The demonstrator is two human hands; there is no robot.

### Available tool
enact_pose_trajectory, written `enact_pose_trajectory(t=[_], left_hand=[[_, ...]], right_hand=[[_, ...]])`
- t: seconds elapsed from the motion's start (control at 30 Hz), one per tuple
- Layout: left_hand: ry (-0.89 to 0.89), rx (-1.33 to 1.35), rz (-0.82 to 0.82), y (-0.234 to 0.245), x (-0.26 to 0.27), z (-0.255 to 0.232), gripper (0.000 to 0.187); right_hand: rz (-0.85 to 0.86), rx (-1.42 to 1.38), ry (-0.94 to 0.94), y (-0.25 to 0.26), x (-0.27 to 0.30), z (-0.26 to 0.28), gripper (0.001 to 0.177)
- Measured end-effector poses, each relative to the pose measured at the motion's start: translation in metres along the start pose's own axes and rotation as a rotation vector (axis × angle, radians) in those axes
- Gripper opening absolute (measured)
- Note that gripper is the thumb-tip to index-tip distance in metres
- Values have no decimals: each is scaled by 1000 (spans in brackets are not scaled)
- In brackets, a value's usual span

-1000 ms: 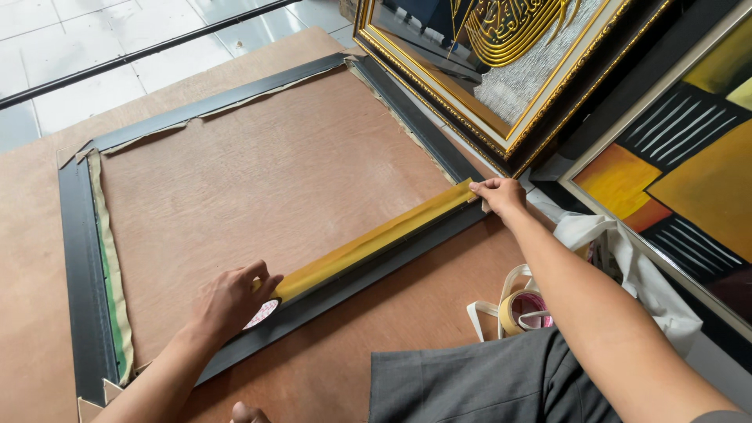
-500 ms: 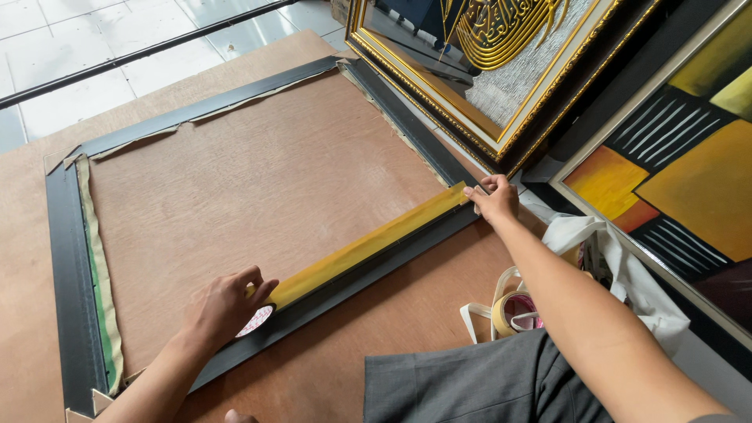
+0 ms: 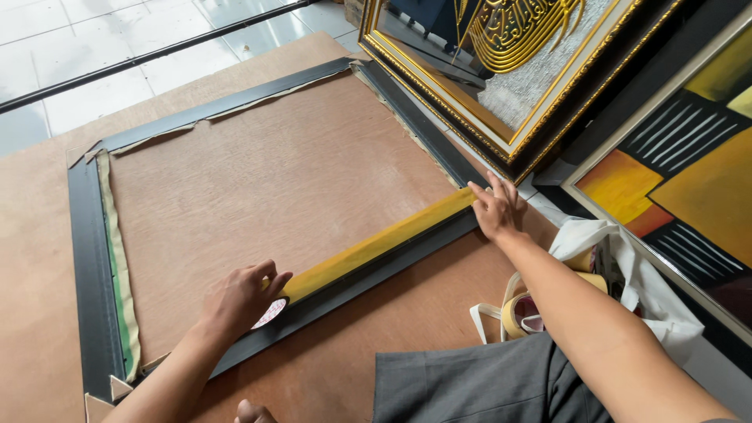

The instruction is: The person tapes the back of a picture frame using a roll of yellow tape and wipes the frame edges with a cloth.

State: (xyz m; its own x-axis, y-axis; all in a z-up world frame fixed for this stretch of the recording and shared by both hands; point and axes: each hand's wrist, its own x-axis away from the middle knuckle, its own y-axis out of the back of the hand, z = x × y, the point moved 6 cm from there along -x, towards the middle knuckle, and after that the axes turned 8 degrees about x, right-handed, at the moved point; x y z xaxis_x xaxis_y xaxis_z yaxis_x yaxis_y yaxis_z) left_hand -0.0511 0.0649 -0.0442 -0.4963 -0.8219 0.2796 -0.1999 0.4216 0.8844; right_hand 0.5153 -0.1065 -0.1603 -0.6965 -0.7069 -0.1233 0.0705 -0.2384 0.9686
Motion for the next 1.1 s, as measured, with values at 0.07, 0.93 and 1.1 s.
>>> enact_pose_trajectory(t=[0.07, 0.93, 1.1], left_hand=[[2, 7, 2, 6, 5, -3, 46], [-241, -228, -65, -58, -44, 12, 51], [-283, -354, -166, -76, -55, 5, 50]], right_hand=[[-4, -44, -68, -1, 1, -6, 51], [-69, 300, 875, -6, 185, 231, 92], [-59, 328, 1021, -37, 200, 235, 99]])
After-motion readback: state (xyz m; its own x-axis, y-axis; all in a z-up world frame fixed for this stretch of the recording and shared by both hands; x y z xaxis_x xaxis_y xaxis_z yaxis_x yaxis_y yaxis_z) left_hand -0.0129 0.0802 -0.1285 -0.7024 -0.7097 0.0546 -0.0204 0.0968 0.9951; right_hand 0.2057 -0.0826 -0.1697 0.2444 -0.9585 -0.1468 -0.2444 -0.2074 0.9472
